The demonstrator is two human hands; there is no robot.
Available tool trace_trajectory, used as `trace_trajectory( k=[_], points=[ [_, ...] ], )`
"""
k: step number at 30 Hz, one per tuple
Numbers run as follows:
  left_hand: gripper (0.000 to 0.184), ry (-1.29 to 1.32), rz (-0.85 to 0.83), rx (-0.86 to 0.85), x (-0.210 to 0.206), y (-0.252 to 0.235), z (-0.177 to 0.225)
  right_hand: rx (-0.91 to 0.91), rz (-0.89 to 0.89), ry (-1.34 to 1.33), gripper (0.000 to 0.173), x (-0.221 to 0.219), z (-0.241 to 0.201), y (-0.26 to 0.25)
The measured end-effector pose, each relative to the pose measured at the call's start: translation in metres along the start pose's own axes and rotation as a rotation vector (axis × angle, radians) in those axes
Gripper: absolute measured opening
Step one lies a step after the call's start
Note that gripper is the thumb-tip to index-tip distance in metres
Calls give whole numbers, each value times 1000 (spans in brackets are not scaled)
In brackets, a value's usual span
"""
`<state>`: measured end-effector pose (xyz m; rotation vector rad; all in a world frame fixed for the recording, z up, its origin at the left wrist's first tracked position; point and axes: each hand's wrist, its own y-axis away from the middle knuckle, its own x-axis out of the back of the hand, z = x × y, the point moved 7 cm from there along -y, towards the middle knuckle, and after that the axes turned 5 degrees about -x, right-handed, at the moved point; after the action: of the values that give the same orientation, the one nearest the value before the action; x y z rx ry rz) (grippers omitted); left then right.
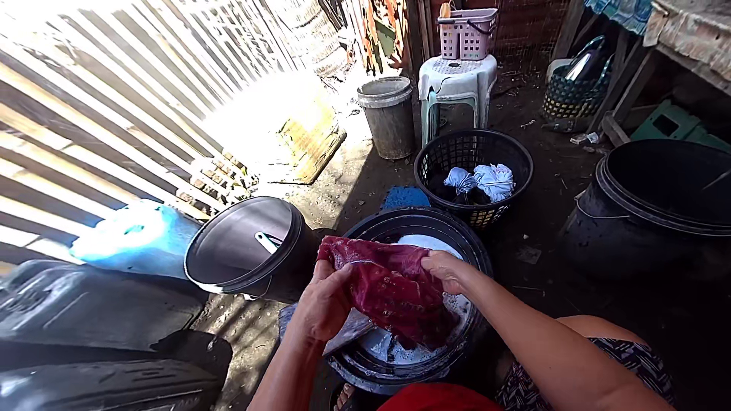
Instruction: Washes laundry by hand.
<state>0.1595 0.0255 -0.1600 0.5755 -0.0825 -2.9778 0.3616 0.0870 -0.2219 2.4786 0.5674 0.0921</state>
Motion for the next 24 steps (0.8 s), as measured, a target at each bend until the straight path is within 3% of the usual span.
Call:
trace_trajectory(
  k=[3, 5, 6, 8, 10, 11, 14, 16, 19, 21, 23, 24],
  points=[
    [52, 1, 312, 91, 64, -4, -32, 273, 264, -126, 33, 52, -46, 13],
    [41, 17, 373, 158, 77, 0, -52, 353, 348, -243, 41, 66, -51, 14],
    [37, 15, 372, 184, 72, 1, -58, 377, 304, -231, 42, 59, -50, 14],
    [30, 27, 326, 206, 50, -3, -58, 401, 56, -17, 60, 27, -46, 14],
    [27, 86, 275, 179, 18, -7, -43, 389, -126, 385, 84, -12, -36, 8],
    [26, 120, 265, 152, 2, -8, -30, 381, -114, 604, 84, -25, -27, 0],
    [25, 199, 293, 33, -17, -4, 16, 326, 0, 1045, 50, -28, -8, -32],
    [27, 265, 308, -49, -4, 0, 38, 336, 41, 860, 39, 0, -13, -43],
    [26, 363, 315, -92, 23, 7, 34, 545, -36, -111, 29, 50, -30, -36],
    [26, 435, 347, -36, 26, 3, -5, 559, -159, -601, 42, 45, -26, -52],
    [36, 444, 345, 101, 14, -10, -56, 568, -119, -491, 57, -5, -20, -60],
    [42, 392, 344, 162, 9, -19, -78, 616, -12, -277, 45, -38, -20, -55]
  ],
)
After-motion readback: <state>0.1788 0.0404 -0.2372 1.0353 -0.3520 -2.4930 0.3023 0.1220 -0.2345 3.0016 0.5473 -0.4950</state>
